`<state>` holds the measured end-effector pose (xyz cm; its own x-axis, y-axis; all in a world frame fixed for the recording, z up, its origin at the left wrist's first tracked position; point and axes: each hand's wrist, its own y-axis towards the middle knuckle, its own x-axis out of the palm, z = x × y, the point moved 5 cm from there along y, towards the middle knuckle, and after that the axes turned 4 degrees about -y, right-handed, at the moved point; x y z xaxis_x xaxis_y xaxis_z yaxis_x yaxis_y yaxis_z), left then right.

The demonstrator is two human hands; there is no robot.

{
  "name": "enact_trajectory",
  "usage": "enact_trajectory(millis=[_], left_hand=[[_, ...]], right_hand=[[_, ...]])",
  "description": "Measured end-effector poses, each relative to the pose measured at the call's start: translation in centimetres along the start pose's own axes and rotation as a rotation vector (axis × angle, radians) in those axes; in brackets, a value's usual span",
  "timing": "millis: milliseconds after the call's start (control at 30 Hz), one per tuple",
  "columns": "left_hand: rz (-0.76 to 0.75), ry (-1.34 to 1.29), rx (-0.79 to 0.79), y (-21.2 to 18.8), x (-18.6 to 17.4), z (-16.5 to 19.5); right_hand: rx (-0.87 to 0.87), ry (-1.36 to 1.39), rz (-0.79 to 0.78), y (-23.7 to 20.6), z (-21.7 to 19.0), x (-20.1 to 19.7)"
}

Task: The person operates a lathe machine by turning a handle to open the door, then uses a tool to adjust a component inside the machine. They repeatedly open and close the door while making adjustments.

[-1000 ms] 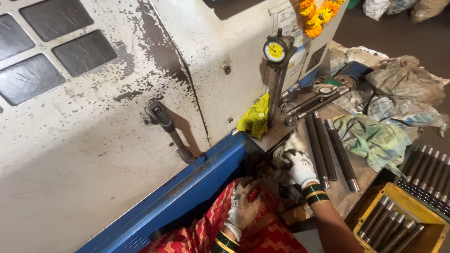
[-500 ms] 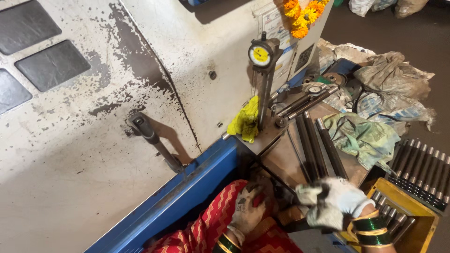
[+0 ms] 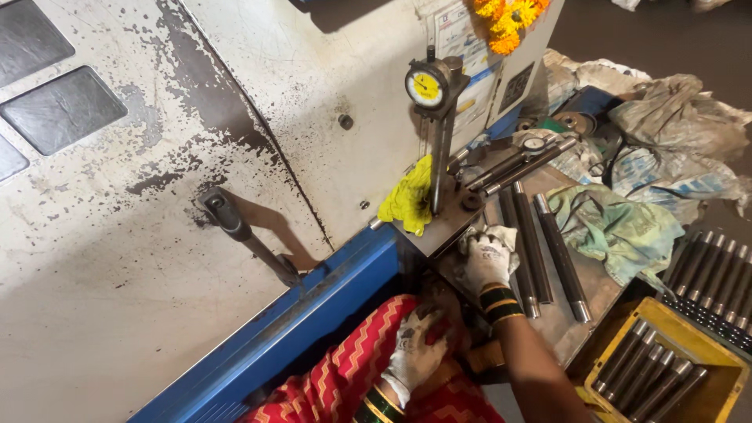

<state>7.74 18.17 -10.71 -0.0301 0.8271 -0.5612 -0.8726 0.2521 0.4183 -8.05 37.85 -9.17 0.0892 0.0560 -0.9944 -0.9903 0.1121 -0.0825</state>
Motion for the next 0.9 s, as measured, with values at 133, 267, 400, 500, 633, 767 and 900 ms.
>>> enact_trajectory(millis=[133,267,400,500,633,767,900], left_hand=[[-0.037,-0.058,-0.106,0.1,-0.4,-0.1],[-0.085,-0.124,-0.244,0.2,-1.3,0.2],[-0.14,-0.149,-0.328,0.2,-2.6,0.9],[-0.171,-0.119,-0.41,0.3,-3.4,0.8],[-0.177,-0.126,-0.455,0.0,-3.3,0.7],[-0.189,-0.07,-0.375,-0.3,-2.3,0.2],[-0.072,-0.061,-0.28,-1.0,-1.9,-0.7]], right_hand=[[-0.12,0.074,-0.026,-0.8,-0.5,1.5],[-0.409,0.111,0.063,-3.6,-0.8,2.5],[-0.58,0.108,-0.094,-5.1,0.0,3.9],[-0.181,0.385,-0.36,-4.7,3.2,4.1],[-0.163,0.121,0.084,-4.0,3.1,-0.6],[-0.091,0.014,-0.041,-4.0,-0.8,-0.4],[-0.348,0.185,0.155,-5.0,-3.0,0.8]])
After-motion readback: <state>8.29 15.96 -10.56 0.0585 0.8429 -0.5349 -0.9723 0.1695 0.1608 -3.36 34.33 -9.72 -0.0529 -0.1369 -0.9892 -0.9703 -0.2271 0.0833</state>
